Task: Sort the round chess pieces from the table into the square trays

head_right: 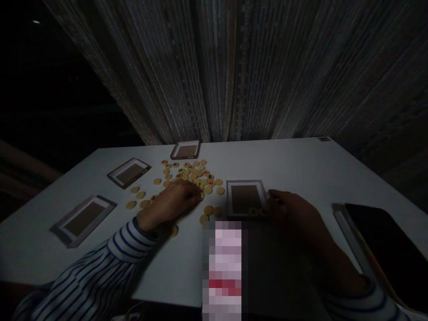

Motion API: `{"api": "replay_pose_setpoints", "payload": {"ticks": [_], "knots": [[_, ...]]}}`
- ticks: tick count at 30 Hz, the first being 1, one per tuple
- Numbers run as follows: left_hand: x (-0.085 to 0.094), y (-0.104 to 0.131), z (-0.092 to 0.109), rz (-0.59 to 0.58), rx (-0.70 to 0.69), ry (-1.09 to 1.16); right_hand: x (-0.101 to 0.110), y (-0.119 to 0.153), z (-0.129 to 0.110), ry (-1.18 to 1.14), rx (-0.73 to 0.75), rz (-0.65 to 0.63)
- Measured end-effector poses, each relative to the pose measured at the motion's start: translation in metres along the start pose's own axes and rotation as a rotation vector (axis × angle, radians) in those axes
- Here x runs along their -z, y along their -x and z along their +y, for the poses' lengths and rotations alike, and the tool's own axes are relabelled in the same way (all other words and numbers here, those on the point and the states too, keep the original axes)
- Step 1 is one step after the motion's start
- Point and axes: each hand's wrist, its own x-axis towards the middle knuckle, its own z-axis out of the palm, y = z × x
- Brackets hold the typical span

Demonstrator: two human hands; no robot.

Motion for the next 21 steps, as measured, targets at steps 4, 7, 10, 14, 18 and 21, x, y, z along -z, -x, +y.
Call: {"api": "replay_pose_setpoints", "payload": {"ticks": [4, 7, 10, 14, 18, 21], "knots": [[-0.011, -0.001, 0.002, 0.067, -0.066, -0.205, 0.006, 0.0, -0.013, 0.004, 0.044, 0.024], [-0.016, -0.003, 0.001, 0.094, -0.078, -0.256, 0.003, -0.001, -0.017, 0.002, 0.089, 0.042], [-0.017, -0.004, 0.001, 0.09, -0.075, -0.248, -0.001, -0.002, -0.018, 0.008, 0.098, 0.036], [-0.017, -0.004, 0.001, 0.083, -0.077, -0.205, -0.002, -0.003, -0.019, -0.018, 0.12, 0.014], [-0.013, 0.0, 0.007, 0.144, -0.096, -0.097, 0.004, -0.007, -0.031, -0.143, 0.142, -0.012], [-0.011, 0.003, 0.022, 0.184, -0.13, -0.018, 0.008, -0.012, -0.045, -0.362, 0.179, -0.117]]}}
